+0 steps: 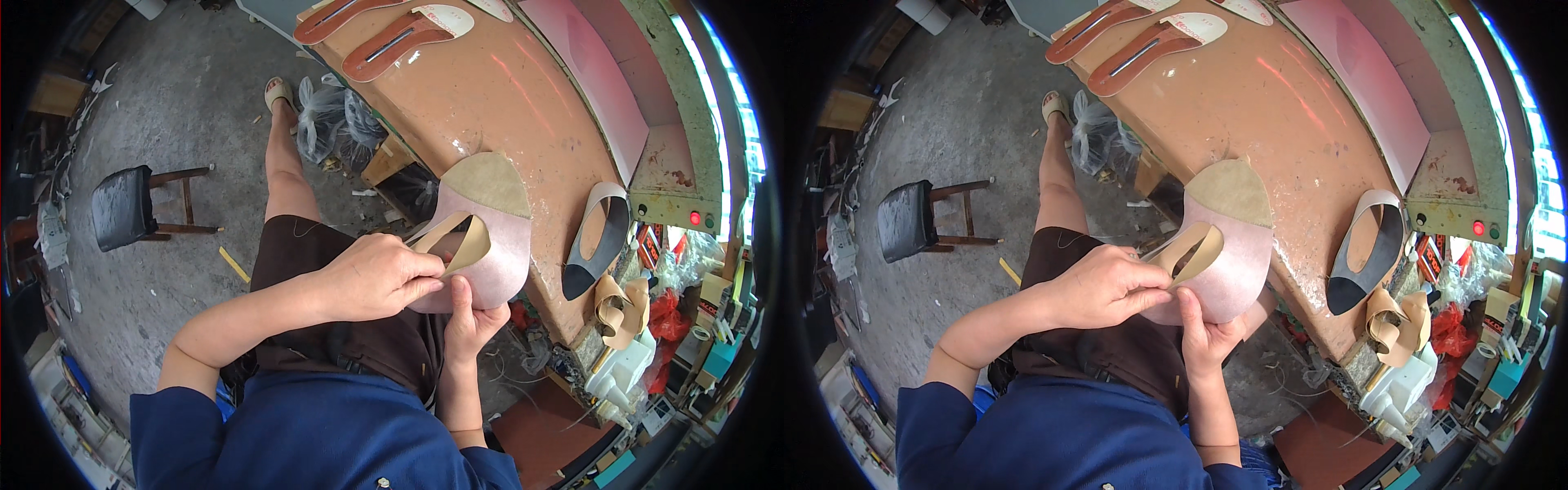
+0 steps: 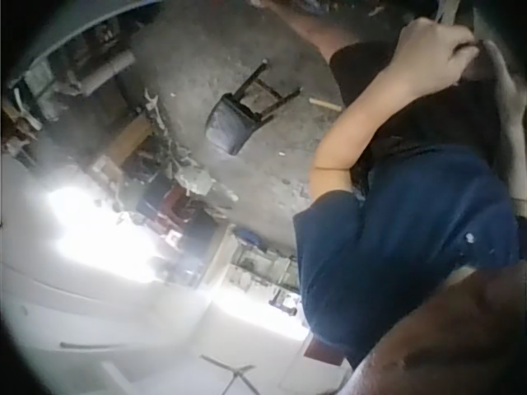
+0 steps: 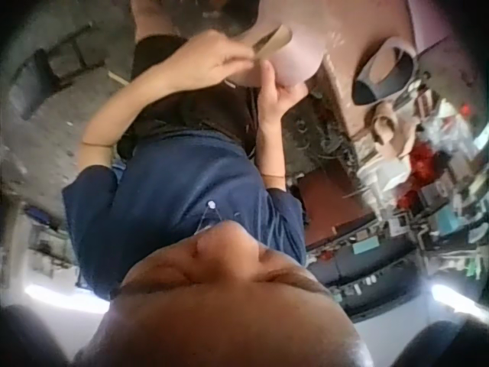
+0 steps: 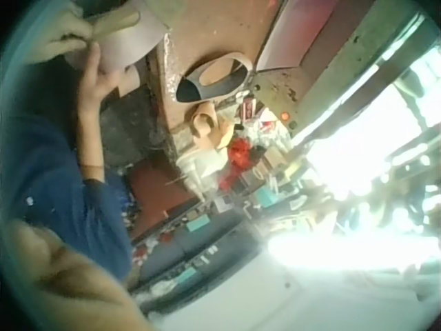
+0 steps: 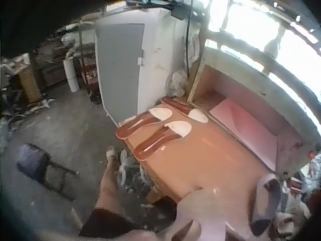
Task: The person is manually assembling shoe components, specifically attaching the upper material to a reinforced structure.
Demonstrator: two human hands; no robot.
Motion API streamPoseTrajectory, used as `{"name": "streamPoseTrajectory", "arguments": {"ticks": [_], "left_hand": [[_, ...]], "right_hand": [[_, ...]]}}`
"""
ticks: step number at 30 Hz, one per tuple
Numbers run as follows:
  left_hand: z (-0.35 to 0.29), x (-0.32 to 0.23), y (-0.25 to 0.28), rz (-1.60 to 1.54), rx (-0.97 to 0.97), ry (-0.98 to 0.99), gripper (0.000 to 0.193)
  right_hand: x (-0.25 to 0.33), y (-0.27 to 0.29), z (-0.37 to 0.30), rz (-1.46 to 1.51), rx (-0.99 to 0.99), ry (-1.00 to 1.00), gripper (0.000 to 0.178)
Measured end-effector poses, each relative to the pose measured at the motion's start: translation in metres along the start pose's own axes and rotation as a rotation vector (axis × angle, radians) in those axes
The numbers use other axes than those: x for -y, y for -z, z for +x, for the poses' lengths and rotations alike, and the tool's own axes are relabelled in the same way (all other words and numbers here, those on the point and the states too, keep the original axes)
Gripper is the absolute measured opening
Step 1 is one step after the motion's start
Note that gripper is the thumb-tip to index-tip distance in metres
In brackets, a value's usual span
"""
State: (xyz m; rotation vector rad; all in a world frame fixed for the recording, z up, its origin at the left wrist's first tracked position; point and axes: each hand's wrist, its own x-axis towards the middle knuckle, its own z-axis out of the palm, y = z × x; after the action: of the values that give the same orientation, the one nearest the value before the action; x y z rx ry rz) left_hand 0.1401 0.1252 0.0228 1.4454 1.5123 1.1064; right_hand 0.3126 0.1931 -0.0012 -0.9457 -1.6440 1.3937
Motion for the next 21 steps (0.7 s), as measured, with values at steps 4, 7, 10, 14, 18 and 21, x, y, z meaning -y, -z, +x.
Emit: {"name": "streamPoseTrajectory", "arguments": {"ticks": [4, 7, 10, 14, 18, 21], "left_hand": [[-0.002, -0.004, -0.004, -0.008, -0.039, 0.054, 0.019], [-0.001, -0.005, -0.005, -0.029, -0.066, 0.054, 0.022], [0.001, -0.003, -0.003, -0.033, -0.052, 0.036, 0.023], [0.003, -0.002, -0.002, -0.024, -0.007, 0.027, 0.023], [0.000, -0.002, -0.003, -0.018, 0.033, 0.069, 0.023], [-0.002, 0.000, -0.001, 0.012, 0.008, 0.064, 0.023]], "right_hand": [[-0.002, 0.001, -0.002, -0.081, 0.048, 0.037, 0.020], [-0.003, 0.003, -0.005, 0.065, 0.069, -0.009, 0.023], [-0.004, 0.004, -0.007, 0.244, 0.073, -0.095, 0.028], [-0.004, 0.002, -0.007, 0.314, 0.045, -0.107, 0.031], [0.000, 0.005, -0.001, 0.422, -0.053, -0.152, 0.030], [0.003, 0.009, 0.005, 0.363, 0.101, -0.198, 0.029]]}}
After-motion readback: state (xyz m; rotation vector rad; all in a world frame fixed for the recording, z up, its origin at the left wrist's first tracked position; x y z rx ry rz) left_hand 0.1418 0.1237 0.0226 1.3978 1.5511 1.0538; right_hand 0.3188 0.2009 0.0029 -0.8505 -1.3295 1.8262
